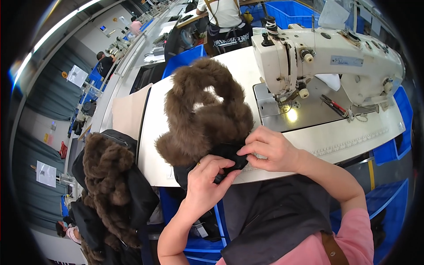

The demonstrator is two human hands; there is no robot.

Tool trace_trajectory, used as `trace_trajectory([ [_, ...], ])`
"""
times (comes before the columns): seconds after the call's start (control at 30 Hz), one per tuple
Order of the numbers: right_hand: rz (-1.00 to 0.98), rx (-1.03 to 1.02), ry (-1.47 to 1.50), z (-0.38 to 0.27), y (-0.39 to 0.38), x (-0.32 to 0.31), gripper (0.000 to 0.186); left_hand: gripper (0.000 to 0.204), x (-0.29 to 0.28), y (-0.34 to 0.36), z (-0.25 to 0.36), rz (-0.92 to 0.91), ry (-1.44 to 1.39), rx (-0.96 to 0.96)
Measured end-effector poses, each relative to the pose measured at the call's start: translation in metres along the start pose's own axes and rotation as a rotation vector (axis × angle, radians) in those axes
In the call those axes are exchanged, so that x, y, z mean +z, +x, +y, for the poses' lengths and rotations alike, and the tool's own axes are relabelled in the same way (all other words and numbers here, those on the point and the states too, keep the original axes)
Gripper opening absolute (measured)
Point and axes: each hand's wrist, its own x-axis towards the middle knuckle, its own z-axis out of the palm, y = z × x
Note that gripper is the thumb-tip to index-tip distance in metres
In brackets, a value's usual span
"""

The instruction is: Sewing a fur lining or collar using an industrial sewing machine at a garment workstation.

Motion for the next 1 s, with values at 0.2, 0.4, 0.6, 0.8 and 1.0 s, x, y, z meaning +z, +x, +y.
trace_trajectory([
  [0.2, -0.031, -0.087, -0.019, 0.005, 0.004, 0.003, 0.025, 0.024, -0.003, 0.001, 0.003, -0.022, 0.021, -0.017],
  [0.4, -0.083, 0.169, 0.204, 0.000, -0.005, 0.001, 0.019, 0.017, 0.000, 0.003, 0.002, -0.014, 0.122, -0.005],
  [0.6, -0.181, 0.192, 0.314, 0.000, 0.008, -0.003, 0.016, 0.019, -0.011, 0.007, 0.004, -0.042, -0.047, -0.109],
  [0.8, -0.102, -0.034, -0.021, 0.001, 0.007, 0.000, 0.020, 0.019, -0.009, 0.001, -0.011, -0.015, -0.012, 0.029],
  [1.0, 0.016, -0.027, -0.091, -0.006, 0.002, 0.014, 0.021, 0.022, 0.001, -0.001, -0.021, 0.072, 0.220, 0.334],
])
